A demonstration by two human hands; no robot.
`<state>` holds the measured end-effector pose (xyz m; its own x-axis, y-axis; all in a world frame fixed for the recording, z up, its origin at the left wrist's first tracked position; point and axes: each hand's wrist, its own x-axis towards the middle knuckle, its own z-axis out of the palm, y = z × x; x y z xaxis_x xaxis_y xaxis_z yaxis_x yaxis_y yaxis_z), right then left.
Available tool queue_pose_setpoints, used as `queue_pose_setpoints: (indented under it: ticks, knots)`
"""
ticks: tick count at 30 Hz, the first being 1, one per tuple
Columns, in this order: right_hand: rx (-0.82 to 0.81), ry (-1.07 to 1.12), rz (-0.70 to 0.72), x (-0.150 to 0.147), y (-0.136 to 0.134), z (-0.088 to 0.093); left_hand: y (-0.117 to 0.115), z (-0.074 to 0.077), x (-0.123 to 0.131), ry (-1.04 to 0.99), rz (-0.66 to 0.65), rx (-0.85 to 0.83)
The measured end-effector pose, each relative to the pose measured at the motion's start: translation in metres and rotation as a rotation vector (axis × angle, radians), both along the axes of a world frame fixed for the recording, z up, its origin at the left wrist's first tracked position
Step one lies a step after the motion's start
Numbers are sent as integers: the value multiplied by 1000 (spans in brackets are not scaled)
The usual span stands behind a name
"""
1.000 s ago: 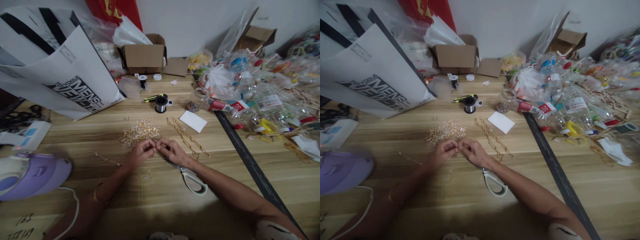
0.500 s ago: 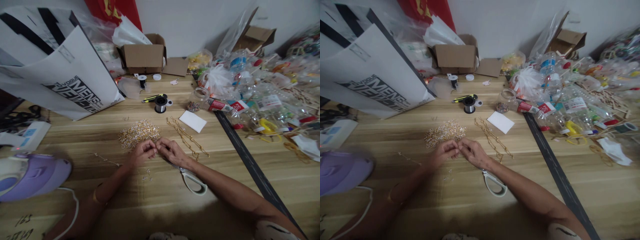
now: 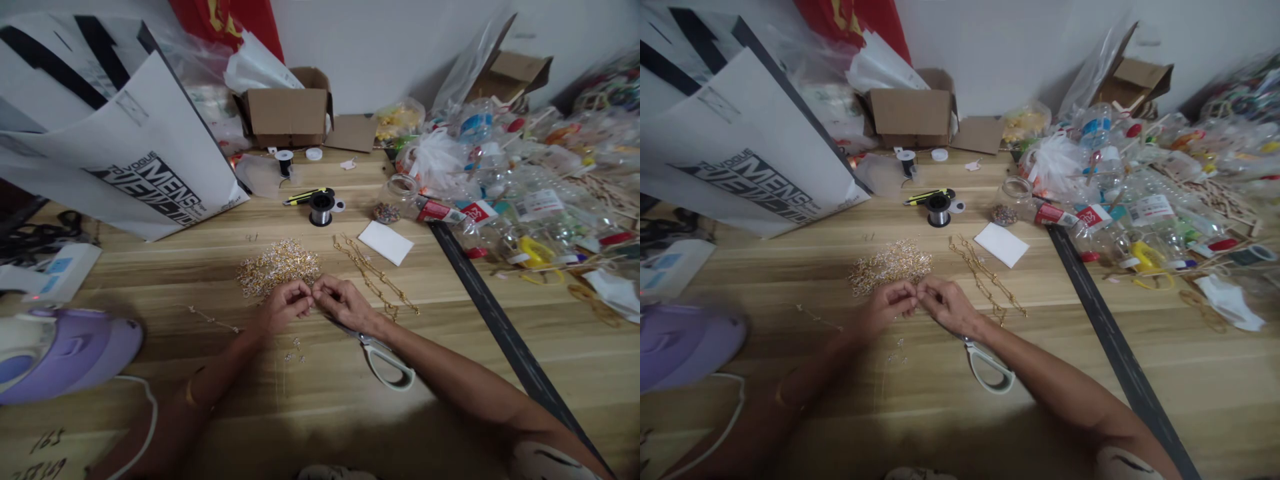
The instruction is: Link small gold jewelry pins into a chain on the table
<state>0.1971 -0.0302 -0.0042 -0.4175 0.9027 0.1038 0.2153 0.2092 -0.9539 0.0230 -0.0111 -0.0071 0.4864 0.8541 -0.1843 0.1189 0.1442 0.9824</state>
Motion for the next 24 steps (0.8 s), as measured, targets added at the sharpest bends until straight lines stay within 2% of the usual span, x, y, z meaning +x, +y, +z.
queue_pose_setpoints:
  ticks: [15,24]
  knots:
    - [7,14,44,1,0,3,1,0,-1,30,-53,-5]
    - [-20,1,8,1,2,-1,1,-4,-2,38,-68,54]
